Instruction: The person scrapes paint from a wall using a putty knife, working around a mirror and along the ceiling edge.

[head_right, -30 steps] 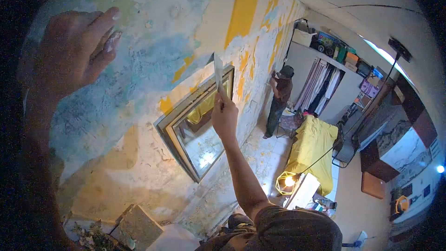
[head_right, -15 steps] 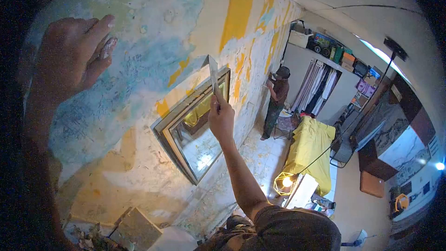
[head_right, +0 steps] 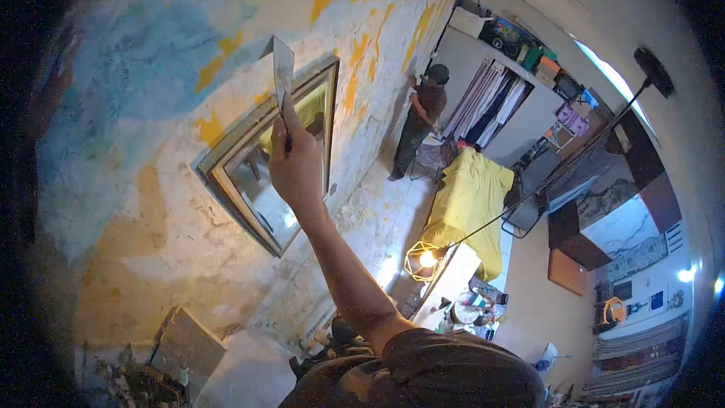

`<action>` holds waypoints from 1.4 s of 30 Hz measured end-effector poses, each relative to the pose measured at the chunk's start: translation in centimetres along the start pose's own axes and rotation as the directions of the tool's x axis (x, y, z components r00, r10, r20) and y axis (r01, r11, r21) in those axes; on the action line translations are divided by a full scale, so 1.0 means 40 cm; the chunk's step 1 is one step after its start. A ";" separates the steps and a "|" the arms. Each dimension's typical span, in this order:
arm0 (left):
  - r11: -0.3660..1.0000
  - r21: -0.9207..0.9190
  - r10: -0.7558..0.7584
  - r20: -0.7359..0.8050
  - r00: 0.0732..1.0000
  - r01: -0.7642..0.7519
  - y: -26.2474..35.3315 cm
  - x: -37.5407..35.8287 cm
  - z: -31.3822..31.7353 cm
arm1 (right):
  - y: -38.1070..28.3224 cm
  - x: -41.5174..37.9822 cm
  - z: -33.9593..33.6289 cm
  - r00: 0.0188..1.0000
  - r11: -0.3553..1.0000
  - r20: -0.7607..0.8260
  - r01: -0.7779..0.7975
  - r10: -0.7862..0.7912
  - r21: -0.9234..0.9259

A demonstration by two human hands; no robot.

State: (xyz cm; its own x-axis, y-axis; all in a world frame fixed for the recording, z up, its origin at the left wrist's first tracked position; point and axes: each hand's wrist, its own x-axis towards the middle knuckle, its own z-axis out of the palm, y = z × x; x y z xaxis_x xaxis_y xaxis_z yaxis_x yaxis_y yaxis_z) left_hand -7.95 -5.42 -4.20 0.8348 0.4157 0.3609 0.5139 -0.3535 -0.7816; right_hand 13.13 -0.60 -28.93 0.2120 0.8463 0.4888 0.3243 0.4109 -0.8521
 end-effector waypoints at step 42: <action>0.958 0.281 -0.071 0.025 0.997 0.061 -0.015 0.138 0.022 | 0.184 0.228 -0.092 0.954 0.951 0.022 0.299 -0.298 -0.078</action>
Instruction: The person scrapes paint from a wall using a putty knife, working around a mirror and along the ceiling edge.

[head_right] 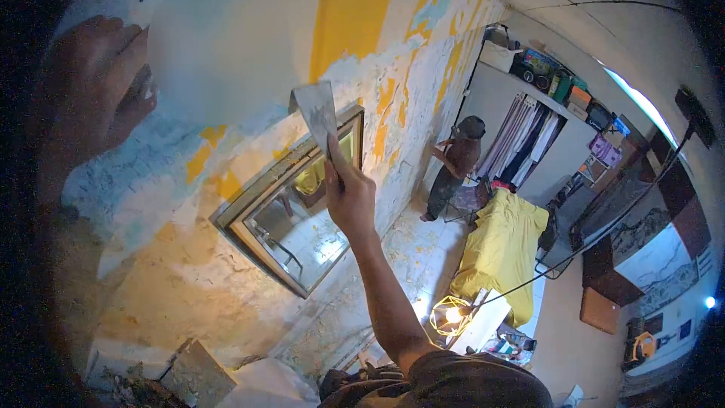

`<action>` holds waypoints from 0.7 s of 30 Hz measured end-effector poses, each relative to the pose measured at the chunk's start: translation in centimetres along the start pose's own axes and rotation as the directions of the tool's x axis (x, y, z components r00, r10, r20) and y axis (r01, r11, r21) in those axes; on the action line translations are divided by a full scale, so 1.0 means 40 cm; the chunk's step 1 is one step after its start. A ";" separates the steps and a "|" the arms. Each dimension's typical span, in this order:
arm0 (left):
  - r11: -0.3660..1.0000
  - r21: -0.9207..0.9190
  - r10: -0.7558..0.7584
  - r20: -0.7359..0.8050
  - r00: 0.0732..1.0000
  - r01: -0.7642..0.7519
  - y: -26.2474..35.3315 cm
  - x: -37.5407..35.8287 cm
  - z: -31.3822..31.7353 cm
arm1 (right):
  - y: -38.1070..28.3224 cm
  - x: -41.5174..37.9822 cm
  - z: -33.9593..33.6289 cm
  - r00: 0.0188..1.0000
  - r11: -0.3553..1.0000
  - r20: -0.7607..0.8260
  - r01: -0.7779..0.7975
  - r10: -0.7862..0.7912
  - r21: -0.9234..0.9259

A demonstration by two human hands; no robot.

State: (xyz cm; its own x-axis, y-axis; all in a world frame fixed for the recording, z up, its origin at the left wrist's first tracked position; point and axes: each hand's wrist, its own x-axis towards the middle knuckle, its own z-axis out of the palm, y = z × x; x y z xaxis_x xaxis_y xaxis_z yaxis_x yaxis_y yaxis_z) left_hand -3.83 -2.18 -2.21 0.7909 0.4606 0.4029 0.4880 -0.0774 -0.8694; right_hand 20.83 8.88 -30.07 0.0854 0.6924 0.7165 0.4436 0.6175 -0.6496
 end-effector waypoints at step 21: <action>0.992 -0.109 -0.053 0.064 0.996 0.060 0.019 0.003 -0.017 | -0.016 0.081 -0.024 0.991 0.992 -0.086 -0.105 0.099 -0.067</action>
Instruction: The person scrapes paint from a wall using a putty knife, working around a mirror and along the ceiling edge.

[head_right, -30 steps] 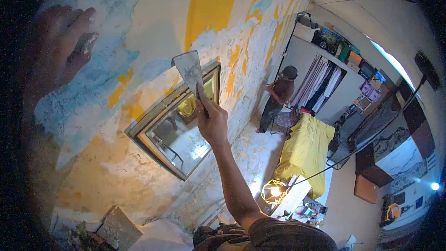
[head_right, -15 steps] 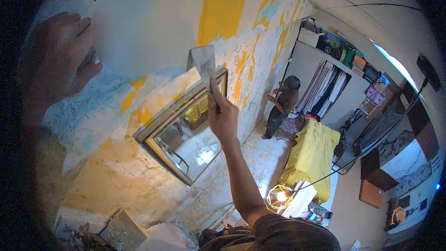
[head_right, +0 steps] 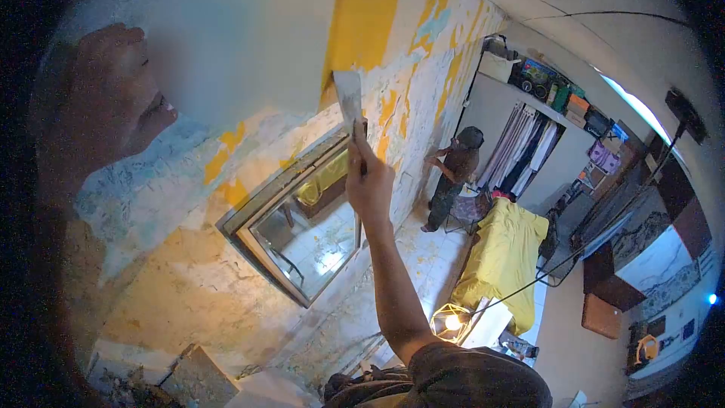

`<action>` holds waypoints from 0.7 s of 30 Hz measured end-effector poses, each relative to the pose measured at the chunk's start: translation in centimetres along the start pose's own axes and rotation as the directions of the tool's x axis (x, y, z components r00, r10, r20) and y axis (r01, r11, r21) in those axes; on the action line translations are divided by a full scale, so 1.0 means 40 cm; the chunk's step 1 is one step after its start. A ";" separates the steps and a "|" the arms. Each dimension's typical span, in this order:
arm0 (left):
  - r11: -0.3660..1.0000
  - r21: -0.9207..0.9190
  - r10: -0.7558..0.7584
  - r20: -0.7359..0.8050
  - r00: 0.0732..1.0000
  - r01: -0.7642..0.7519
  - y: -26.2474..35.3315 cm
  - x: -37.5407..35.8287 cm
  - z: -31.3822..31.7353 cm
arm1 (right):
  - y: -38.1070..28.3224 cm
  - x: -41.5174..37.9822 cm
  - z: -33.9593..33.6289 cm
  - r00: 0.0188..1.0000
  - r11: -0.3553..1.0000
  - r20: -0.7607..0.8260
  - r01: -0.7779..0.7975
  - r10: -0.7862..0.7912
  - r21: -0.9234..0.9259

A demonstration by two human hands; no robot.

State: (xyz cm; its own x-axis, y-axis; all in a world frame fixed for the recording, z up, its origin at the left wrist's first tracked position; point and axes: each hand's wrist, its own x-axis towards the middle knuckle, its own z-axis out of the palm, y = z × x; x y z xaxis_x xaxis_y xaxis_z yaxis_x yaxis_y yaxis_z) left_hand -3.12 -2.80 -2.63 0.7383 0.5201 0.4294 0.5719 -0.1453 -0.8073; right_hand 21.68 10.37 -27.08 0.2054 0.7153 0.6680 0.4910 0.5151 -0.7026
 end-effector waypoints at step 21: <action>0.998 -0.049 -0.032 0.061 0.998 0.035 -0.003 -0.001 0.000 | 0.014 -0.005 -0.003 0.993 0.995 -0.069 -0.094 0.096 0.029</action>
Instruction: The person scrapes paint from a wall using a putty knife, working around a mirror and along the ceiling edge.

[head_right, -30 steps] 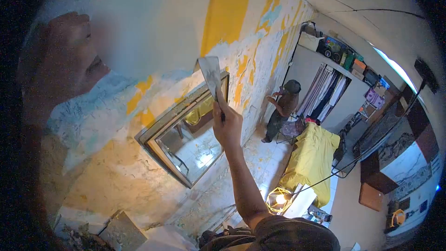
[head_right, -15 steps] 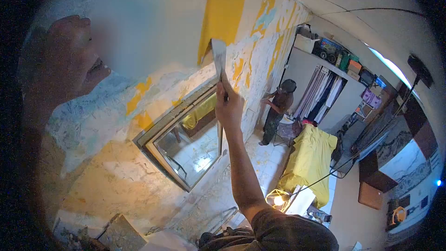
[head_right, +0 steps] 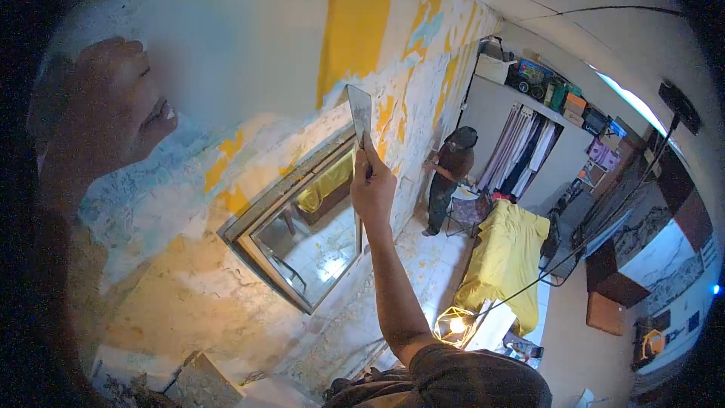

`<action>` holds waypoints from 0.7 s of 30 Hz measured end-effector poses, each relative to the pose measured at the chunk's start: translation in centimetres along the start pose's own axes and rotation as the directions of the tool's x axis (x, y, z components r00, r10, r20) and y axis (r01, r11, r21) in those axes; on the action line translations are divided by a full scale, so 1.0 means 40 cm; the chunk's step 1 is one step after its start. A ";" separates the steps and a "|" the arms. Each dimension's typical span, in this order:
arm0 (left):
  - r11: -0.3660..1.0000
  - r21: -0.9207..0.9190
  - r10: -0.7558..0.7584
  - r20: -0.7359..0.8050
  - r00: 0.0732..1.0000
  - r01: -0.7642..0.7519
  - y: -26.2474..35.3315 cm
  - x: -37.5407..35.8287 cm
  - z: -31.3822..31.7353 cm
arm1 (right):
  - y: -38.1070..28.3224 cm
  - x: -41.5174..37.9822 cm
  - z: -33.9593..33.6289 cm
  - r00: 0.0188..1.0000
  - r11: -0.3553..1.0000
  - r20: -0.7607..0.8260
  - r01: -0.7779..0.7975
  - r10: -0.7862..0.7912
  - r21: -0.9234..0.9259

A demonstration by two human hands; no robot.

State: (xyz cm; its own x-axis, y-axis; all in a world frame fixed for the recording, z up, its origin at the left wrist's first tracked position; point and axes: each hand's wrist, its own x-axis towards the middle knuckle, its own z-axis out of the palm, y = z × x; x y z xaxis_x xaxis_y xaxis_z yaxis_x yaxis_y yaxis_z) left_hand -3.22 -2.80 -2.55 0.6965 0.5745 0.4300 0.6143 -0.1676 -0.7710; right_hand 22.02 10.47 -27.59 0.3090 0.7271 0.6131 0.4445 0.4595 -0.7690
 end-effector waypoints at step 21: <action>0.999 0.013 0.031 -0.110 0.993 -0.030 -0.005 -0.002 0.010 | 0.009 0.010 0.023 0.995 0.995 -0.049 0.088 -0.086 0.048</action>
State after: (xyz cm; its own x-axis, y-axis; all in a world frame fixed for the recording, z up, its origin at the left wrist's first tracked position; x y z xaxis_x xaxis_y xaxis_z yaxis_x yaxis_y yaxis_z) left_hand -3.54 -2.48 -2.61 0.7518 0.4778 0.4545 0.5883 -0.1745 -0.7896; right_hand 21.52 11.39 -27.78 0.3108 0.6590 0.6850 0.4293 0.5456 -0.7197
